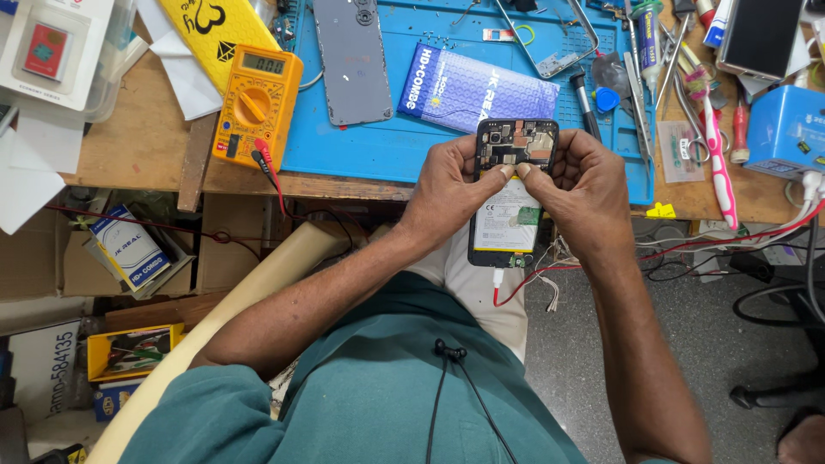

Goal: The person tests a smartphone battery using a multimeter, then reassembles the device by placing the screen assembly onto the chassis. They connect a charging cable to verify the phone powers on and displays a charging icon.

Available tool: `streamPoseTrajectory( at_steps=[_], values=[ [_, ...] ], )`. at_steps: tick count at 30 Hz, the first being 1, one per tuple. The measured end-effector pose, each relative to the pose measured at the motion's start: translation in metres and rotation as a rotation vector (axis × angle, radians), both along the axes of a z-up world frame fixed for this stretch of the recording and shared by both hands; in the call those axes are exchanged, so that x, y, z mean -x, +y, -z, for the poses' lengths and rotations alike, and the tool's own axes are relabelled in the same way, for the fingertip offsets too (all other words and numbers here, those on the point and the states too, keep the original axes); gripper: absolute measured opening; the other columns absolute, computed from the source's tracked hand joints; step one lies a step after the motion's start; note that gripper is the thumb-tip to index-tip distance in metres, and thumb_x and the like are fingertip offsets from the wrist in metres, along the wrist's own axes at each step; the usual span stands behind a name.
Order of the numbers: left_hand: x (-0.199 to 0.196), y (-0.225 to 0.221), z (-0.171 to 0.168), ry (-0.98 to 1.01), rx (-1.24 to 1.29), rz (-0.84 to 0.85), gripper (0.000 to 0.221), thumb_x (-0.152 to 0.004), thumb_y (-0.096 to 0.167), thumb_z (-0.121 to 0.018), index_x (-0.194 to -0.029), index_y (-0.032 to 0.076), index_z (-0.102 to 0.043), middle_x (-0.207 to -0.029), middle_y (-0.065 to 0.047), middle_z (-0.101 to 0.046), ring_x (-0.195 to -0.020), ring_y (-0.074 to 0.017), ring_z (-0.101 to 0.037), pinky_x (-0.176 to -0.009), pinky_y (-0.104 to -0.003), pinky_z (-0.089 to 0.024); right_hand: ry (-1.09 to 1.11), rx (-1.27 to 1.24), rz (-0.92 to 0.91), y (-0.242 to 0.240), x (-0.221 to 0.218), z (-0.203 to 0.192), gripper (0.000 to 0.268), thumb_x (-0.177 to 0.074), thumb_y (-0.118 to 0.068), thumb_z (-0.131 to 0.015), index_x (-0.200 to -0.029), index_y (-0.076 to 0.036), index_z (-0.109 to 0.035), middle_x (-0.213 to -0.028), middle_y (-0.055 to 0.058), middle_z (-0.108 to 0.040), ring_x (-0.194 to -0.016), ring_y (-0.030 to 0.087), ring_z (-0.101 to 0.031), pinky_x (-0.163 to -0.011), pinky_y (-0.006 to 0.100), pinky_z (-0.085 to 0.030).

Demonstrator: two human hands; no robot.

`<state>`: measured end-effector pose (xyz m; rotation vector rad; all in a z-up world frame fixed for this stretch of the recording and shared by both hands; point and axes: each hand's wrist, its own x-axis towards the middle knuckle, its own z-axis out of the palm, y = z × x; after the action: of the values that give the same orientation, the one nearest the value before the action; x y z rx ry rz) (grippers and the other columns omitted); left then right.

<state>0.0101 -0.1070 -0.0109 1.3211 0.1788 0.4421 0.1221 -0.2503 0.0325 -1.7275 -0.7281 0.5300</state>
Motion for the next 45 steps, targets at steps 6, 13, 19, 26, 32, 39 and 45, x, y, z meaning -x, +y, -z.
streamPoseTrajectory(
  at_steps=[6, 13, 19, 26, 32, 39, 45],
  values=[
    [0.0, -0.003, 0.004, -0.026, 0.028, -0.014, 0.022, -0.099, 0.006, -0.066, -0.119, -0.001, -0.071, -0.092, -0.002, -0.075, -0.081, -0.0032, -0.067, -0.07, -0.022, -0.058, 0.007, -0.018, -0.009, 0.001, 0.001, 0.002, 0.02, -0.093, -0.002, -0.075, -0.11, -0.001, -0.065, -0.095, 0.003, -0.073, -0.08, 0.003, -0.068, -0.071, 0.018, -0.057],
    [-0.003, 0.0, 0.014, -0.031, -0.001, -0.02, 0.019, -0.098, 0.009, -0.069, -0.114, -0.001, -0.07, -0.093, -0.004, -0.077, -0.08, -0.0051, -0.072, -0.068, -0.024, -0.062, -0.158, 0.111, 0.014, -0.006, 0.005, 0.003, 0.022, -0.097, -0.004, -0.078, -0.114, 0.004, -0.066, -0.094, 0.01, -0.068, -0.08, 0.009, -0.06, -0.069, 0.024, -0.05],
    [-0.005, 0.03, -0.002, -0.11, 0.101, 0.011, 0.021, -0.103, 0.016, -0.069, -0.115, -0.001, -0.068, -0.097, -0.01, -0.078, -0.082, -0.0105, -0.075, -0.071, -0.027, -0.065, 0.151, 0.062, -0.111, -0.039, 0.018, 0.006, 0.032, -0.099, -0.004, -0.066, -0.13, 0.005, -0.069, -0.103, 0.014, -0.073, -0.087, 0.015, -0.067, -0.077, 0.028, -0.056],
    [0.003, 0.016, -0.012, -0.004, 0.117, 0.125, 0.056, -0.093, 0.012, -0.076, -0.14, -0.001, -0.046, -0.124, -0.014, -0.071, -0.113, -0.0179, -0.07, -0.099, -0.035, -0.061, 0.342, -0.167, -0.08, -0.041, 0.024, 0.017, 0.035, -0.094, 0.001, -0.066, -0.128, 0.009, -0.063, -0.116, 0.015, -0.074, -0.098, 0.015, -0.071, -0.085, 0.029, -0.059],
    [0.022, -0.015, -0.005, 0.018, -0.204, -0.029, 0.072, -0.087, 0.007, -0.082, -0.143, 0.0, -0.038, -0.131, -0.014, -0.064, -0.125, -0.0206, -0.065, -0.108, -0.036, -0.056, 0.303, -0.125, -0.042, -0.032, 0.027, 0.018, 0.03, -0.094, 0.001, -0.068, -0.122, 0.01, -0.065, -0.111, 0.015, -0.075, -0.096, 0.015, -0.073, -0.085, 0.029, -0.062],
    [0.02, -0.019, -0.008, 0.021, -0.219, -0.017, 0.083, -0.085, 0.006, -0.079, -0.151, 0.0, -0.028, -0.135, -0.015, -0.06, -0.128, -0.0209, -0.062, -0.111, -0.037, -0.053, 0.262, -0.106, -0.016, -0.032, 0.034, 0.015, 0.029, -0.092, 0.003, -0.067, -0.121, 0.009, -0.067, -0.108, 0.013, -0.076, -0.094, 0.013, -0.073, -0.084, 0.027, -0.061],
    [0.021, -0.022, -0.009, 0.026, -0.256, -0.012, 0.088, -0.086, 0.005, -0.075, -0.155, 0.002, -0.021, -0.136, -0.014, -0.056, -0.131, -0.0212, -0.06, -0.114, -0.038, -0.053, 0.217, -0.128, 0.003, -0.033, 0.039, 0.014, 0.026, -0.094, 0.005, -0.065, -0.119, 0.01, -0.068, -0.104, 0.013, -0.076, -0.09, 0.012, -0.072, -0.08, 0.026, -0.061]
  ],
)
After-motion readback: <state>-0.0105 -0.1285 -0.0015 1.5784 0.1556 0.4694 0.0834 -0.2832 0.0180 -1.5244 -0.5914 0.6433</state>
